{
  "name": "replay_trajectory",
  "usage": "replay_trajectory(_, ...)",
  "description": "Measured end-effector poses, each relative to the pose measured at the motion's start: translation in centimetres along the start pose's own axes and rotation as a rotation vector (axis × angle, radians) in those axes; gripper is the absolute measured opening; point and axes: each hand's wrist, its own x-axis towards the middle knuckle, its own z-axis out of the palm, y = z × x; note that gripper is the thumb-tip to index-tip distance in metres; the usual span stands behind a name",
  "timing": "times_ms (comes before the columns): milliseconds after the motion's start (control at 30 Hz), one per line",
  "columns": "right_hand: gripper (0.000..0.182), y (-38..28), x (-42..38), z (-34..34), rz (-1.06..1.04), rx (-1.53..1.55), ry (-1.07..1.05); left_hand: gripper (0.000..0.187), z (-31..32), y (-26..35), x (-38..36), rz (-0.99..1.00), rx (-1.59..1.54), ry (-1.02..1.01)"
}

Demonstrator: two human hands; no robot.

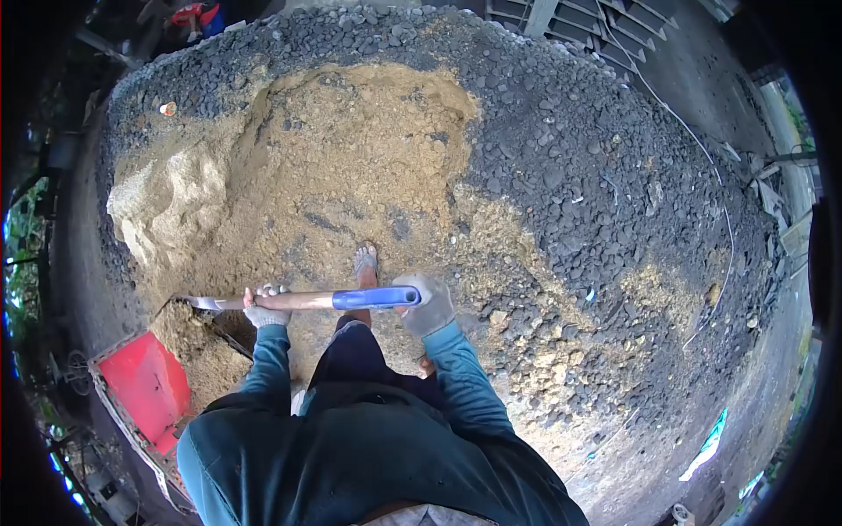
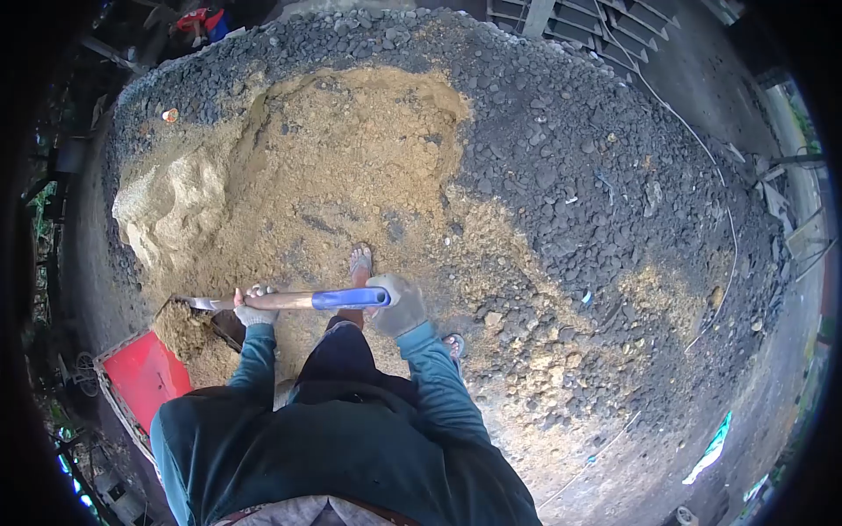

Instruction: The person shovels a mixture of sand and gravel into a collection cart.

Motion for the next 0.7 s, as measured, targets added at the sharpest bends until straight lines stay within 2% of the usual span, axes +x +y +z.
replay_trajectory(67,0.027,-3.5,0.1,-2.1,-0.103,0.053,0.025,0.036,4.6,1.5,-4.8,-0.020,0.095,0.017)
replay_trajectory(133,0.023,-1.9,-2.7,-4.4,0.181,0.113,0.112,0.035,7.2,-0.7,-5.4,-0.183,0.170,-0.015)
replay_trajectory(167,0.022,0.8,-5.0,-4.6,0.324,0.163,0.197,0.034,8.4,-3.0,-5.3,-0.221,0.216,-0.042)
replay_trajectory(233,0.016,9.0,-12.7,-3.5,0.577,0.045,0.336,0.031,8.2,-10.3,-2.6,-0.300,0.194,-0.014)
replay_trajectory(267,0.012,9.8,-15.6,-3.6,0.762,0.173,0.478,0.028,7.9,-14.1,-2.1,-0.412,0.189,-0.090)
replay_trajectory(300,0.009,10.2,-18.9,-3.3,0.946,0.304,0.619,0.027,6.0,-18.4,-0.3,-0.523,0.282,-0.046)
replay_trajectory(333,0.005,12.3,-24.3,-2.0,1.165,0.444,0.797,0.024,5.6,-22.4,-0.7,-0.747,0.302,-0.018)
replay_trajectory(367,0.006,14.8,-32.1,-0.4,1.253,0.310,0.950,0.021,3.0,-26.7,-0.7,-0.879,0.460,0.125)
replay_trajectory(400,0.009,10.6,-34.9,-1.4,1.363,0.330,0.941,0.015,2.5,-29.1,-3.3,-1.063,0.522,0.207)
replay_trajectory(433,0.007,7.4,-40.1,-1.1,1.479,0.394,1.082,0.011,-0.9,-31.9,-5.5,-1.117,0.646,0.152)
replay_trajectory(467,0.013,4.2,-45.4,-0.8,1.579,0.456,1.248,0.014,-2.4,-33.7,-8.8,-1.173,0.773,0.295)
replay_trajectory(500,0.010,0.3,-48.7,-1.1,1.658,0.492,1.440,0.011,-4.8,-34.6,-12.1,-1.271,0.803,0.198)
replay_trajectory(533,0.031,-3.2,-48.8,-1.6,1.830,0.387,1.511,0.023,-5.1,-35.3,-15.0,-1.317,1.116,0.146)
replay_trajectory(567,0.052,-6.7,-48.8,-2.1,1.997,0.288,1.588,0.020,-4.4,-36.2,-12.9,-1.317,1.105,0.148)
replay_trajectory(600,0.049,-6.5,-47.0,-1.8,2.053,0.217,1.616,0.018,-3.5,-37.5,-10.2,-1.315,1.092,0.146)
replay_trajectory(633,0.045,-3.0,-43.6,-0.7,2.013,0.193,1.600,0.016,-2.3,-39.1,-7.0,-1.309,1.082,0.136)
replay_trajectory(700,0.038,7.1,-34.5,2.9,1.806,0.185,1.497,0.012,0.2,-42.4,-0.4,-1.305,1.069,0.119)
